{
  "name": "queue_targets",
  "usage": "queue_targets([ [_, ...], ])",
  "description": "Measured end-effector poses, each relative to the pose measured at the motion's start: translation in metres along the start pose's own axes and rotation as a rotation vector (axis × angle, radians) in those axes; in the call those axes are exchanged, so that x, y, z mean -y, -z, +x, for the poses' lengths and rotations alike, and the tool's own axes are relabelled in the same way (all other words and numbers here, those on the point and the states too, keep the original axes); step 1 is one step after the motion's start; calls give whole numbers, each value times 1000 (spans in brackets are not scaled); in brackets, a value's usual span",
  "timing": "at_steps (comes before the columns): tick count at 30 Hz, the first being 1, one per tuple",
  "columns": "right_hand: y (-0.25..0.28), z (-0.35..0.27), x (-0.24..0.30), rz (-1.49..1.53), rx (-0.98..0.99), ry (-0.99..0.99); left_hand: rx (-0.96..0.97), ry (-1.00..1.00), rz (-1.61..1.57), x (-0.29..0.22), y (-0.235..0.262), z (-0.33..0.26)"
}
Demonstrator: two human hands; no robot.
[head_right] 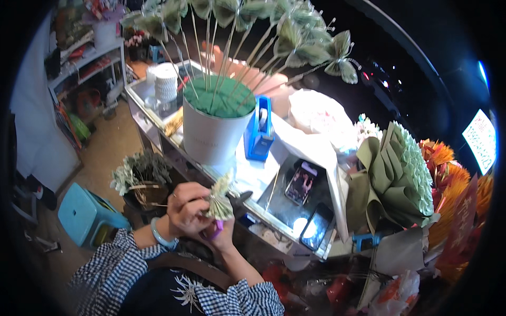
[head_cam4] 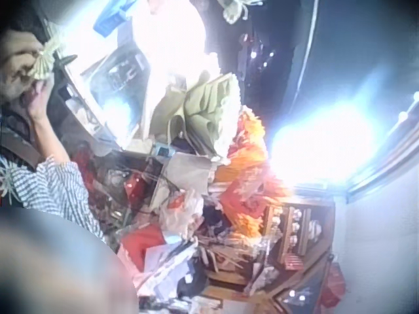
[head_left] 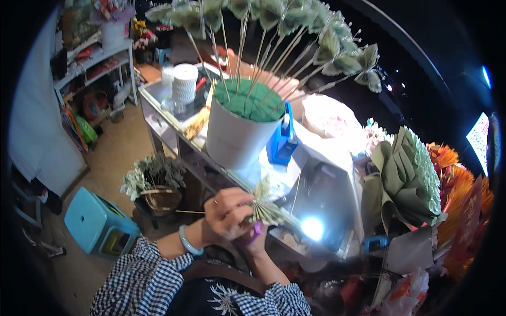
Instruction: The person repeatedly picks up paper fan elements on sticks, trims the stems with scissors, and inserts them into a white cylindrical container filled with green foam. The person arranges the fans in a radial pattern around the container.
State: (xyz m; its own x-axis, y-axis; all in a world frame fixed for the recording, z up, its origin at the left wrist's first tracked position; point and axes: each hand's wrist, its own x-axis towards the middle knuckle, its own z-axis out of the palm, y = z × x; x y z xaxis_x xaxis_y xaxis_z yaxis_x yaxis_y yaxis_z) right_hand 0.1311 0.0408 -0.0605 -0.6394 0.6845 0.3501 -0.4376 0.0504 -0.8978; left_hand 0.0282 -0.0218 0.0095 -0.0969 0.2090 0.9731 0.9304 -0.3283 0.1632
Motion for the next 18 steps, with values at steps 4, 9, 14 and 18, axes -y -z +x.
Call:
queue_targets([
  [4, -1, 12, 25, 337, -48, -53, -12, 16, -121, -12, -11, 16],
  [9, 10, 18, 43, 323, 63, 25, -3, 64, -201, -23, -15, 26],
  [14, 22, 22, 57, 224, 126, 266, 108, 653, -640, -20, -8, 26],
  [18, 11, 20, 66, 91, 65, 214, 180, 860, -1062, -12, -10, 27],
])
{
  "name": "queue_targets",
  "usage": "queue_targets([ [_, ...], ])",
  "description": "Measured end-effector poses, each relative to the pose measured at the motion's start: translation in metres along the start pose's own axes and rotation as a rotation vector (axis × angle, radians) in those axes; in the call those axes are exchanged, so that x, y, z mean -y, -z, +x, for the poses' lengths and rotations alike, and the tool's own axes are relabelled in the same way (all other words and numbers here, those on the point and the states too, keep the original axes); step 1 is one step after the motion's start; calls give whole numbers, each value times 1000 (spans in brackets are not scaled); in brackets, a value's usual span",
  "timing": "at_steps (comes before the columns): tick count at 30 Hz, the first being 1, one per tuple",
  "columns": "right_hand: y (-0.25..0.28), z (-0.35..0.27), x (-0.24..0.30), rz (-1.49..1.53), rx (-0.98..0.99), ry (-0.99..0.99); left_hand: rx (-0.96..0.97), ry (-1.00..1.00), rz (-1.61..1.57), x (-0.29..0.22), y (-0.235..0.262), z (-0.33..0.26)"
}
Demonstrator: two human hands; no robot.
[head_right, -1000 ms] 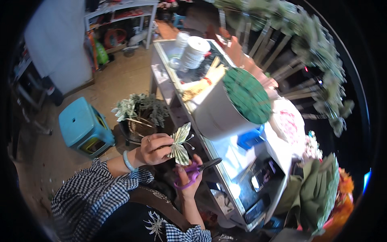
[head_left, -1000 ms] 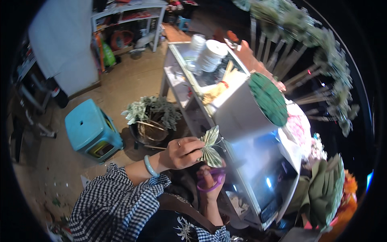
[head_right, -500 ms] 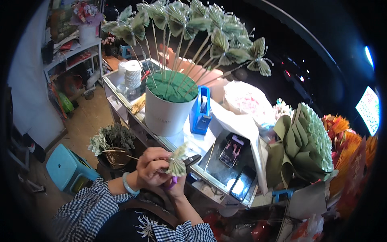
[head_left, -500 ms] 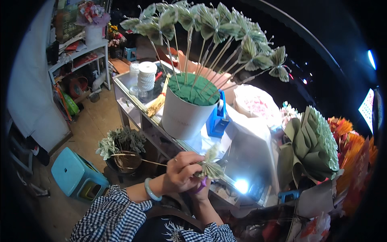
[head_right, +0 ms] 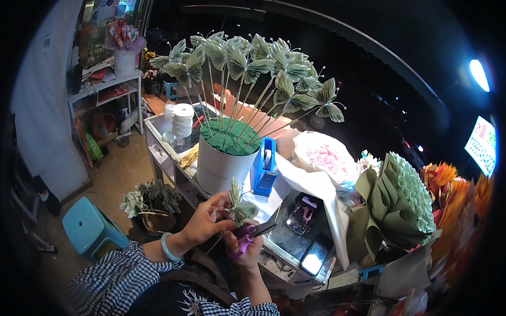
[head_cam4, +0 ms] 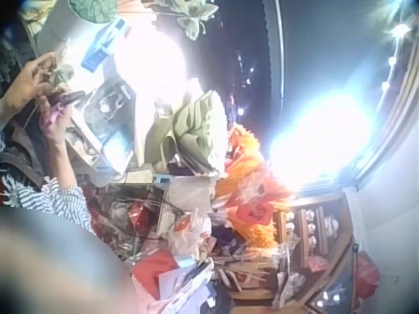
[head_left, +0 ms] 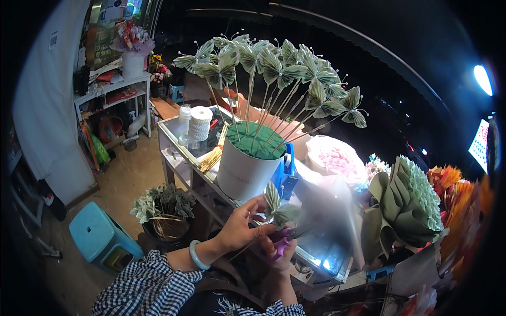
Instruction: The person repeatedly picks up paper fan elements on sticks, trims the stems with scissors, and inserts them into a white cylindrical container filled with green foam. The person arranges the fans in a radial pattern around the container.
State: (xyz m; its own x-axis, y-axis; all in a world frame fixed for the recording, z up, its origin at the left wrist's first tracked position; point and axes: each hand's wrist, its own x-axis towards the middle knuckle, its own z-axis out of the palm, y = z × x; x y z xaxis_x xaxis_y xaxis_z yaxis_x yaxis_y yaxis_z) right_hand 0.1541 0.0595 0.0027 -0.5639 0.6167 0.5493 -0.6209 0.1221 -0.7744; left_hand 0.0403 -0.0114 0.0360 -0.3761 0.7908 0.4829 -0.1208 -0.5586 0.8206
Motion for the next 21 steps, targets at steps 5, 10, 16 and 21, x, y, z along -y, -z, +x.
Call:
queue_targets([
  [5, -8, -1, 4, 63, -24, -178, 20, 170, -198, -5, 5, -8],
  [10, 3, 1, -2, 131, 17, -150, 31, 45, 22, -3, 9, -7],
  [16, 22, 16, 8, 3, -11, -8, 199, 255, 185, 2, 27, -15],
  [21, 28, 25, 15, -22, 87, -99, 396, 475, 244, 10, 32, -32],
])
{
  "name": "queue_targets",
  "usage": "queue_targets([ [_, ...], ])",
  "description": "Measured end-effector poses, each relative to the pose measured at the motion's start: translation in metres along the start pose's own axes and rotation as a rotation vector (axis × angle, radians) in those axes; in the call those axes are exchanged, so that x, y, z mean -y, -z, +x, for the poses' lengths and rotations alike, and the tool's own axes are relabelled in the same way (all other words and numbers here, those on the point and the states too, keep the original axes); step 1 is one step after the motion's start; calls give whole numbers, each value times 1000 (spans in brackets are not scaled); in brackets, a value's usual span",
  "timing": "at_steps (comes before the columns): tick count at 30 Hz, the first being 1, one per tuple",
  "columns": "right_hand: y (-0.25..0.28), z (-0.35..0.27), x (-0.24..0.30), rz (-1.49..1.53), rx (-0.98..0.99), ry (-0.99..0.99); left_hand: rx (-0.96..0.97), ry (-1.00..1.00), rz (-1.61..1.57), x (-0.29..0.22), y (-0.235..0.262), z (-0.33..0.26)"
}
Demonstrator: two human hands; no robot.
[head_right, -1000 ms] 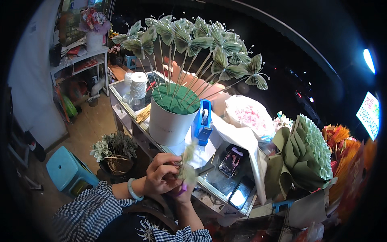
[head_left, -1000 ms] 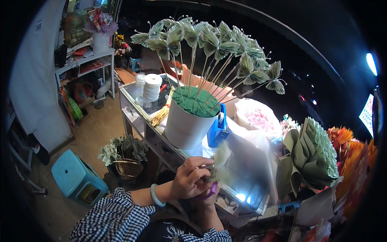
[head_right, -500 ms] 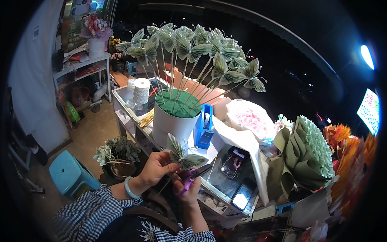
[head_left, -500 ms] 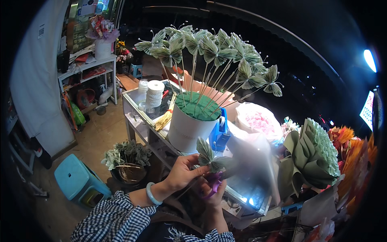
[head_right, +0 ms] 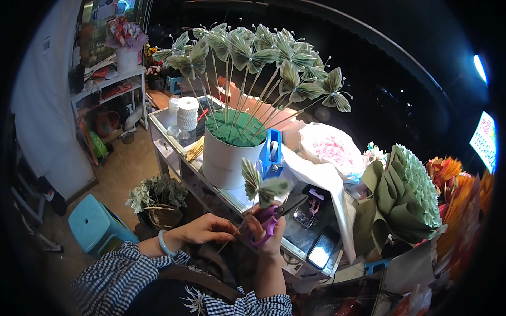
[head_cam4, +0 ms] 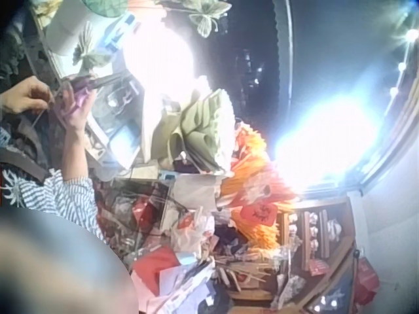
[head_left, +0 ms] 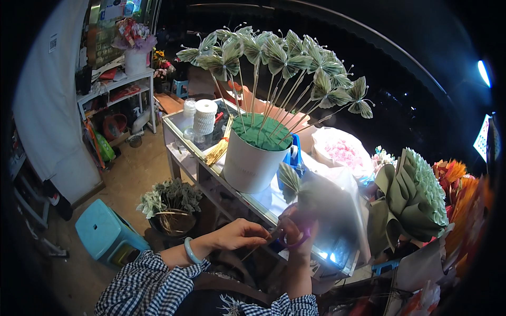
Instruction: The person repeatedly picks up paper fan elements on sticks, trims the stems with scissors, and inserts them into a white cylindrical container filled with green foam. The person arranges the fans in a radial pattern around the container.
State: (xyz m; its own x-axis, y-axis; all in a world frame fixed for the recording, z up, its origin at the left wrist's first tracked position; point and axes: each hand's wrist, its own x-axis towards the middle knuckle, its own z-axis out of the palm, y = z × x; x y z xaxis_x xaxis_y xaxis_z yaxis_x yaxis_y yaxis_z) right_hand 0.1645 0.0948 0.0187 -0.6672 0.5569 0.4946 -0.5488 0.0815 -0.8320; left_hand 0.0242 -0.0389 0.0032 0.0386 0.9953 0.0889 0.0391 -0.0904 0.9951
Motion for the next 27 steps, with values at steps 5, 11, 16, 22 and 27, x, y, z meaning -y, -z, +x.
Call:
queue_targets([
  [5, 3, 11, -6, 168, 7, -138, 43, -69, -39, 4, -2, 1],
  [11, -4, 14, 0, 261, -13, -134, 147, -97, -111, 1, 0, 2],
  [16, -14, 11, 0, 137, -87, -47, -59, -145, -316, -3, -7, 8],
  [22, -14, 8, -5, 71, -59, 74, -175, -218, -114, -10, -6, 13],
  [27, -17, 6, -3, 27, -115, 3, -294, -219, -1, -11, -8, 14],
])
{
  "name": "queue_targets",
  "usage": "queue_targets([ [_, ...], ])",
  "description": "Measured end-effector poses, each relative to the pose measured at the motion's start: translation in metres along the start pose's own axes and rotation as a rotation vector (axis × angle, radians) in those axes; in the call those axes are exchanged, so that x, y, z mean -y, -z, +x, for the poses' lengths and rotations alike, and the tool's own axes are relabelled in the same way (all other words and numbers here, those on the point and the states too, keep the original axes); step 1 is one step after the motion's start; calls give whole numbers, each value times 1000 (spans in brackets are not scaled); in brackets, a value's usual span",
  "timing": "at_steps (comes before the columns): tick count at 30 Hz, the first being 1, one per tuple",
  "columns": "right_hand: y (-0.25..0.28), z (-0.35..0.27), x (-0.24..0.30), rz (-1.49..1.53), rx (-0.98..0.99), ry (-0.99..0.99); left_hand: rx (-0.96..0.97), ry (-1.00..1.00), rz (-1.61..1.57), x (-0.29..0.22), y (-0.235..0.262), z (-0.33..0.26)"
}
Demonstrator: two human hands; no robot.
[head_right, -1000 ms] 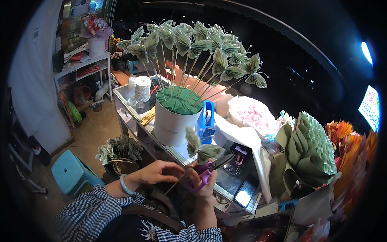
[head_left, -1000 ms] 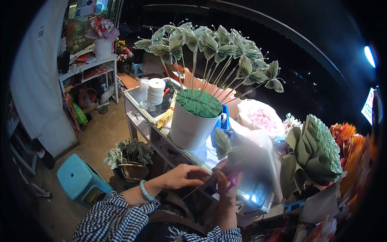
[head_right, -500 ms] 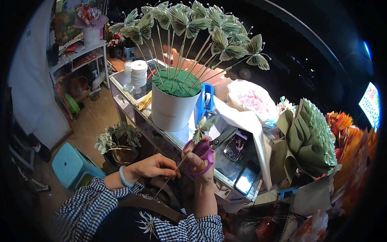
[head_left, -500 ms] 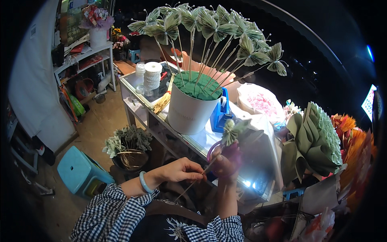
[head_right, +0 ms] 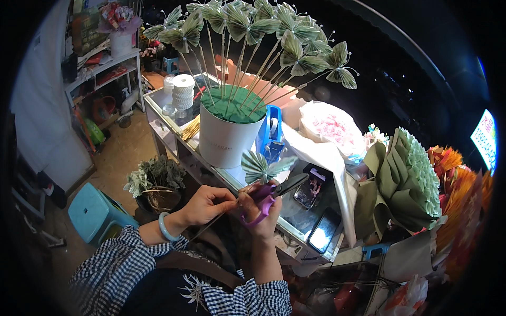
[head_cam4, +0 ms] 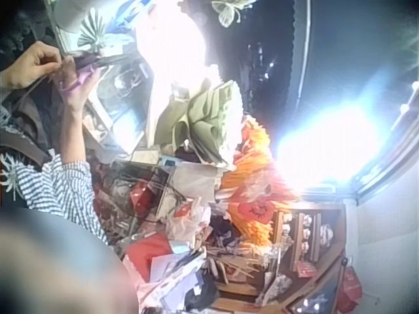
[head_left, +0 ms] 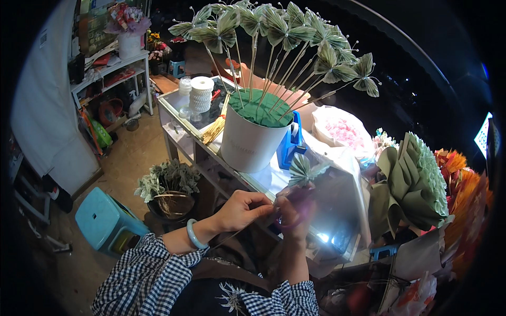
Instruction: The person repeatedly picks up paper fan elements on sticks, trims the stems with scissors, and inserts them into a white cylindrical container filled with green foam. The person arranges the fans in a radial pattern around the container.
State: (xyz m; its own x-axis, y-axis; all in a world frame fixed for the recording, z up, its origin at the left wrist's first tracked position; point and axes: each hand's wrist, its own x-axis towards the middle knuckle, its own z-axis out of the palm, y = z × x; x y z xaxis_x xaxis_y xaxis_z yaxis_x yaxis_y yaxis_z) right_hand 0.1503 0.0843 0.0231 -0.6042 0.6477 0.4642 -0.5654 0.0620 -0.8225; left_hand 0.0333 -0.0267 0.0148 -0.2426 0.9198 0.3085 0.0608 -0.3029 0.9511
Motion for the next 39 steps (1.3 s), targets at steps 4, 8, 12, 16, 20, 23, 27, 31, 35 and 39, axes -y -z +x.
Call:
queue_targets([
  [4, -3, 3, 0, 46, -156, 24, -49, -40, 76, -3, -3, -3],
  [8, -4, 5, 5, 71, -204, 19, -126, -22, 72, -6, -4, -8],
  [12, -6, 3, 6, -8, -212, 53, -187, -42, 47, -1, -6, -6],
  [16, 4, 1, 0, -4, -194, -140, -219, -40, -20, 3, -6, -6],
  [20, 15, 0, -15, 74, -205, -187, -280, -204, 243, 4, -7, -7],
  [23, 16, -1, -22, 128, -185, -271, -350, -367, 443, 4, -9, -6],
  [27, 4, -6, -23, 234, -138, -186, -387, -386, 455, 7, -8, -5],
  [31, -7, -6, -27, 481, -184, -145, -403, -252, 267, 11, -6, -8],
  [35, -10, -5, -31, 229, -140, -69, -344, -125, 22, 16, -6, -7],
  [39, -12, -9, -27, 7, -52, 138, -187, 26, -290, 21, -8, -9],
])
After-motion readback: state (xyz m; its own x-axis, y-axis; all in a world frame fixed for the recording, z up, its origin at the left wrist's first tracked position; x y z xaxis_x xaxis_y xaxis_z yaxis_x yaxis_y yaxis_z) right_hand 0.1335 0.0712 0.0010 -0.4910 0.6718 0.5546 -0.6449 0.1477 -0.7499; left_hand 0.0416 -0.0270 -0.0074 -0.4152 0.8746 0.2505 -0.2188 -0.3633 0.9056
